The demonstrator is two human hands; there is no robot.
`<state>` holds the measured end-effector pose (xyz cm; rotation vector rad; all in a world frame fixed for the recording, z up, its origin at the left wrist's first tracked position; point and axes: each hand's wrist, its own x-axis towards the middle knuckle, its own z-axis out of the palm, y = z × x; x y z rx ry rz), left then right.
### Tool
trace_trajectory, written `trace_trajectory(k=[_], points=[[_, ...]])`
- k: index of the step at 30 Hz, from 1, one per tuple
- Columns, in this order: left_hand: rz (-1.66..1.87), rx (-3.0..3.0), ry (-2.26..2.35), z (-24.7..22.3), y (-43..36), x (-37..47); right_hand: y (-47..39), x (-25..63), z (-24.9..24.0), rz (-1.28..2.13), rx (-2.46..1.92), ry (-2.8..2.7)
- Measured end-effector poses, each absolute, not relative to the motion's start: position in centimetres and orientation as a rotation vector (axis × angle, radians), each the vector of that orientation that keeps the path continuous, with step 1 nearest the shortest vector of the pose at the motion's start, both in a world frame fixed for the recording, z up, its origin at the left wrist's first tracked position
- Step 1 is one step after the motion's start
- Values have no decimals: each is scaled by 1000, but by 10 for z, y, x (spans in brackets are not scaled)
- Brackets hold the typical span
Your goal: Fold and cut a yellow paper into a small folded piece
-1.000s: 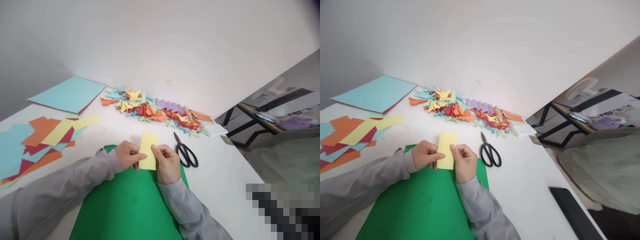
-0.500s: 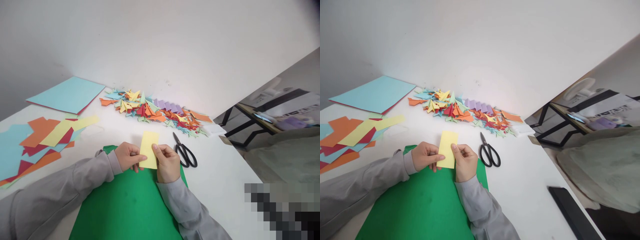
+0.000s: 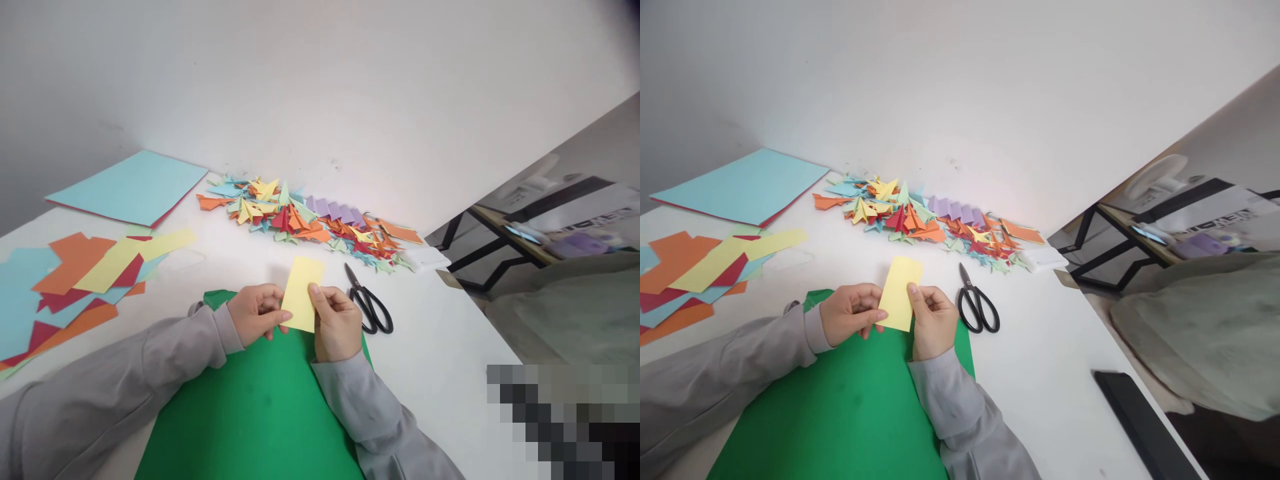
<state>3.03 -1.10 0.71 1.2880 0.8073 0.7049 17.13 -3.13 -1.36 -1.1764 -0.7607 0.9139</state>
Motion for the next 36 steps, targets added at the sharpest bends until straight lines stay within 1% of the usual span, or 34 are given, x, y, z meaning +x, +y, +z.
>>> trace_trajectory(k=[8,24,29,33,36], points=[[668,1291,848,10,-11,30,-31,170,-13,930,-1166,-753],[742,1265,917,8,-10,33,-32,159,-12,987,-1170,-847],[741,1251,977,10,-8,32,-30,161,-9,1162,-1090,-884],[814,1185,979,10,-4,30,-29,164,-7,1288,-999,-968],[881,1126,982,9,-1,28,-30,166,-6,1334,-1022,-1000]])
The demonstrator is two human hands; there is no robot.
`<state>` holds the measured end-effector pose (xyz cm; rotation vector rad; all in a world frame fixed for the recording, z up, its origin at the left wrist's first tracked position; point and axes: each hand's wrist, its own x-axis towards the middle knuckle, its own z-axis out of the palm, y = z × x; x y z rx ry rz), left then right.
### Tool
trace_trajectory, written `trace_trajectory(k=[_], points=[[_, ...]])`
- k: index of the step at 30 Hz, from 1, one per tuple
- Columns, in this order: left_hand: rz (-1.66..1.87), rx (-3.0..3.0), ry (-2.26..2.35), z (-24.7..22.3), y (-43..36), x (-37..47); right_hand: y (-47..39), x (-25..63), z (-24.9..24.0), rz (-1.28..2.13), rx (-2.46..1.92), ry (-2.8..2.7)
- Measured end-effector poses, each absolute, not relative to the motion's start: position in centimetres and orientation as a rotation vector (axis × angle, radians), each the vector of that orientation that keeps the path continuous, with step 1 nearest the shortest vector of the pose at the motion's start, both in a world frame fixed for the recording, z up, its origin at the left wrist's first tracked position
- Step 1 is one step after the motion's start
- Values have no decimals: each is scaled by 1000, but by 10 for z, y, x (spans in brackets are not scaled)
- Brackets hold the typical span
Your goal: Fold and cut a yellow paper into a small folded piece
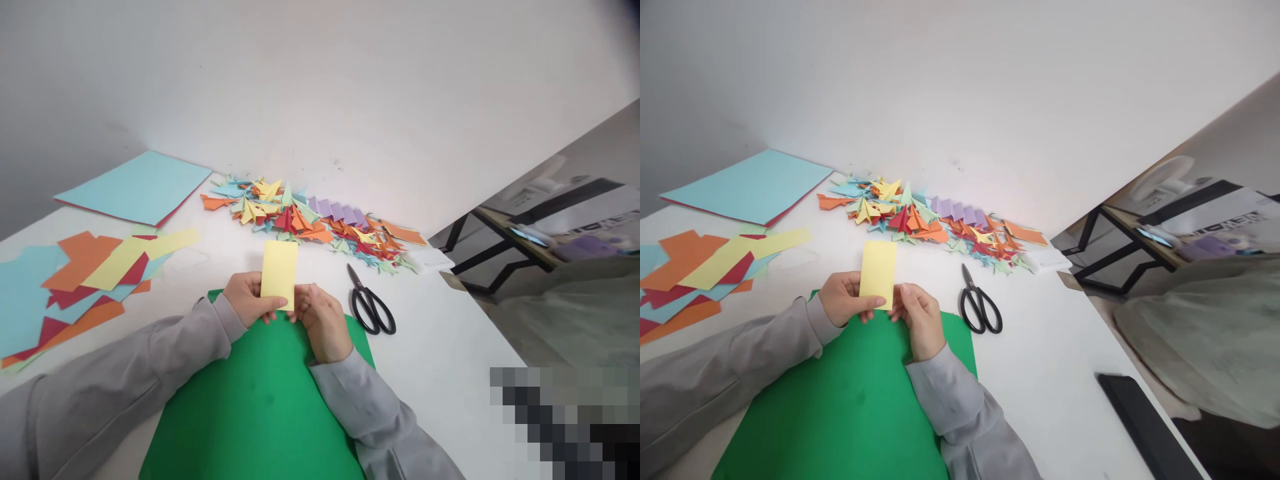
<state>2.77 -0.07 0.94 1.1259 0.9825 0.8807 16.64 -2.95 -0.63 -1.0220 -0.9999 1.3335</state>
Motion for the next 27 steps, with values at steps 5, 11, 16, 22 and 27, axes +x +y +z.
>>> trace_trajectory(k=[5,11,16,22,27], points=[[944,1105,984,8,1,26,-30,167,-3,1288,-1185,-1126],[926,1054,978,9,-1,27,-31,165,-2,1271,-1229,-1110],[954,1028,978,10,-1,27,-31,166,-5,1263,-1235,-1086],[948,992,972,9,0,28,-31,167,-6,1310,-1175,-1106],[931,1024,950,8,-1,28,-30,168,-6,1340,-1161,-1093]])
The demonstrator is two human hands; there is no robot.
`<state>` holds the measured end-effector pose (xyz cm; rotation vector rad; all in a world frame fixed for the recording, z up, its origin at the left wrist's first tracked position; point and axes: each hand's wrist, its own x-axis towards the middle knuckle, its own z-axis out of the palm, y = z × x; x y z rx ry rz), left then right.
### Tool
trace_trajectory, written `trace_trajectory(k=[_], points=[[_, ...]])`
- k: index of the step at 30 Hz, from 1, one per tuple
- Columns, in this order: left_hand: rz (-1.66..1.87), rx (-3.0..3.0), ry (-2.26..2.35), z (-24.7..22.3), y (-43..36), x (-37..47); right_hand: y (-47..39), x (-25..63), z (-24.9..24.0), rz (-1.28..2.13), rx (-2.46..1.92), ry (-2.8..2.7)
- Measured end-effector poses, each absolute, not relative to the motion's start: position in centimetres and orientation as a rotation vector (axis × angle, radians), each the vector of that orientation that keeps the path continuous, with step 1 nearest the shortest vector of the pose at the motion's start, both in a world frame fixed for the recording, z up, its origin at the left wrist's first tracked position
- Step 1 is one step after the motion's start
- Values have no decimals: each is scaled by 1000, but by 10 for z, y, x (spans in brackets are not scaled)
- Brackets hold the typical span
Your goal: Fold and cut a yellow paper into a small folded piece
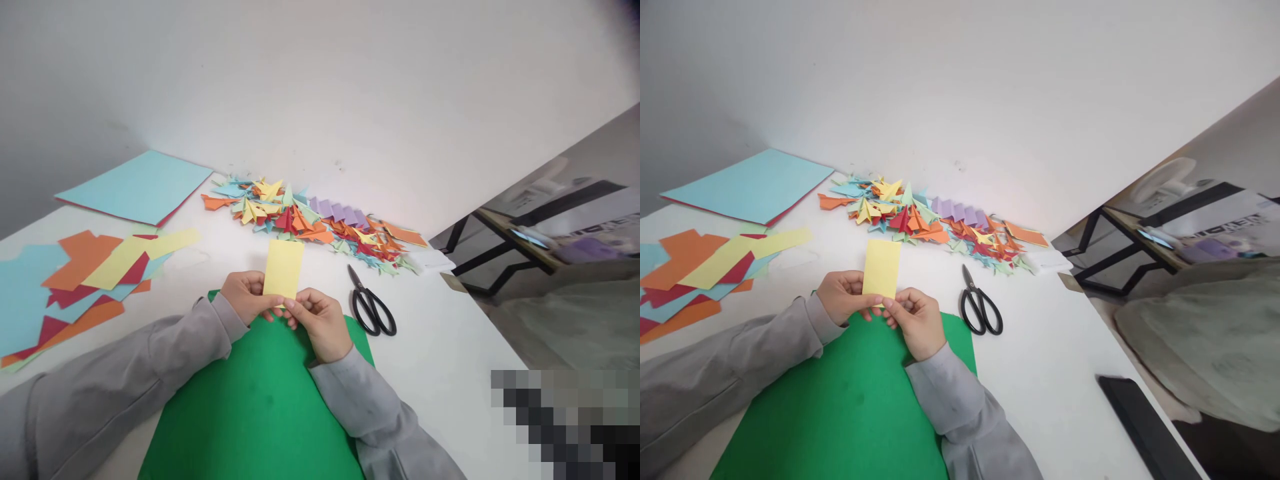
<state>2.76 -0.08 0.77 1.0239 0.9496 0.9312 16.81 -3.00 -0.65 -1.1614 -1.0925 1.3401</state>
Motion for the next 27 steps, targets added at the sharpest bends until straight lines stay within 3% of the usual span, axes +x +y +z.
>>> trace_trajectory(k=[27], points=[[909,986,946,6,1,26,-28,173,-10,1395,-1145,-1054]])
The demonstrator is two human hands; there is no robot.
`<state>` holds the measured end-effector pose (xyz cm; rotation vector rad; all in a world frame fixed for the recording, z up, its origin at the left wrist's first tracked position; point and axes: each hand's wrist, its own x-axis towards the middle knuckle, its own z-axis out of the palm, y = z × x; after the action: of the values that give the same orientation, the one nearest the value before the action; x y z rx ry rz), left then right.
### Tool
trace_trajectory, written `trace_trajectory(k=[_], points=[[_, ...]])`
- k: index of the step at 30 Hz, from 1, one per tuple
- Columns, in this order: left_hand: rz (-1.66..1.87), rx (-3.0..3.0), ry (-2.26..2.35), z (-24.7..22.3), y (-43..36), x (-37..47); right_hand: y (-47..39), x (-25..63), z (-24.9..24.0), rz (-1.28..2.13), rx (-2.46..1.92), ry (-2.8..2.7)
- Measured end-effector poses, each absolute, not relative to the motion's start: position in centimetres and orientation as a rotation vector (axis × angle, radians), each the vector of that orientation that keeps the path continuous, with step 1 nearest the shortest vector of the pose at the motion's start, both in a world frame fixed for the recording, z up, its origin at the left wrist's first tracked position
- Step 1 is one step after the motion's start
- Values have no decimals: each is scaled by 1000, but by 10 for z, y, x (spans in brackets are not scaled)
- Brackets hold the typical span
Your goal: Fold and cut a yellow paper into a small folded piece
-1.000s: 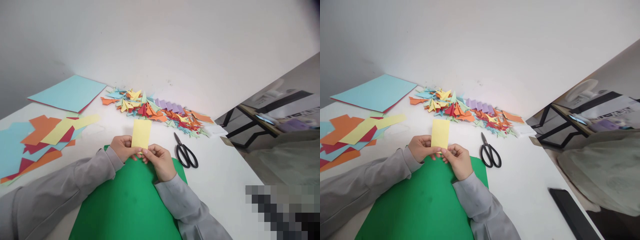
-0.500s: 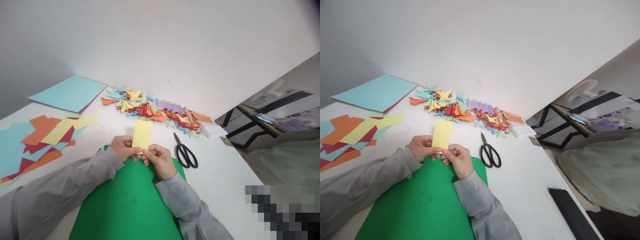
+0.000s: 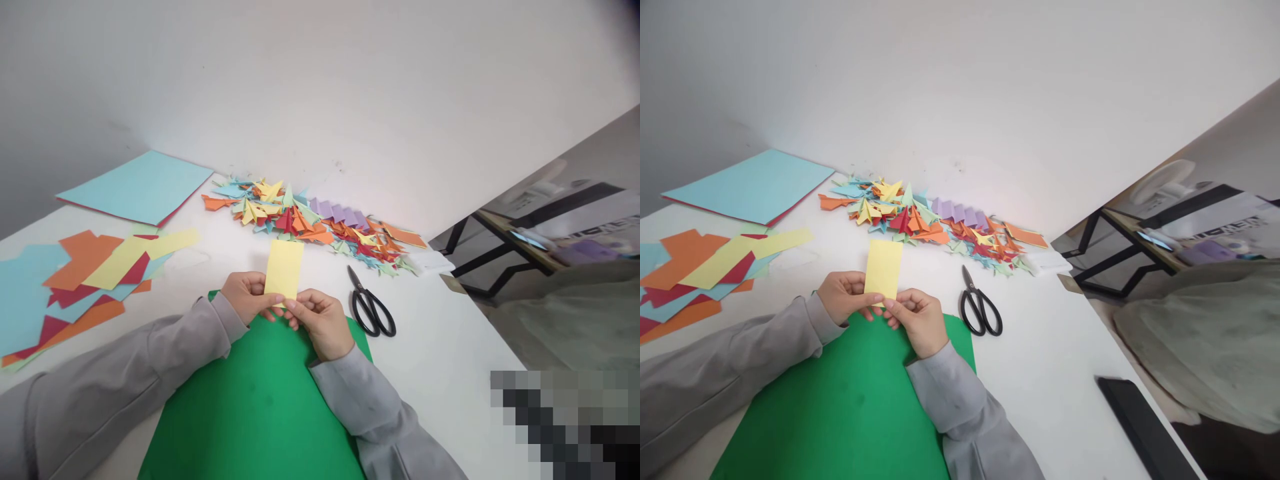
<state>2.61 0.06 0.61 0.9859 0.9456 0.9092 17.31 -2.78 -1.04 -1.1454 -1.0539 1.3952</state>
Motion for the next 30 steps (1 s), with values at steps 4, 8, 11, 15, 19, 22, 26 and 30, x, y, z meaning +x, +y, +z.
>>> trace_trajectory(k=[4,8,11,15,19,22,26,30], points=[[918,967,936,6,2,25,-28,173,-8,1439,-1128,-1090],[943,937,942,6,3,27,-29,173,-7,1445,-1127,-1105],[956,917,956,7,3,27,-29,173,-6,1441,-1127,-1116],[955,937,950,8,2,27,-29,172,-7,1446,-1108,-1120],[924,994,948,7,0,28,-29,172,-8,1422,-1130,-1090],[903,1016,951,7,-1,28,-30,171,-8,1353,-1175,-1077],[875,1028,946,10,0,27,-30,171,-8,1285,-1197,-1033],[827,1066,965,10,0,27,-30,172,-9,1271,-1203,-1037]])
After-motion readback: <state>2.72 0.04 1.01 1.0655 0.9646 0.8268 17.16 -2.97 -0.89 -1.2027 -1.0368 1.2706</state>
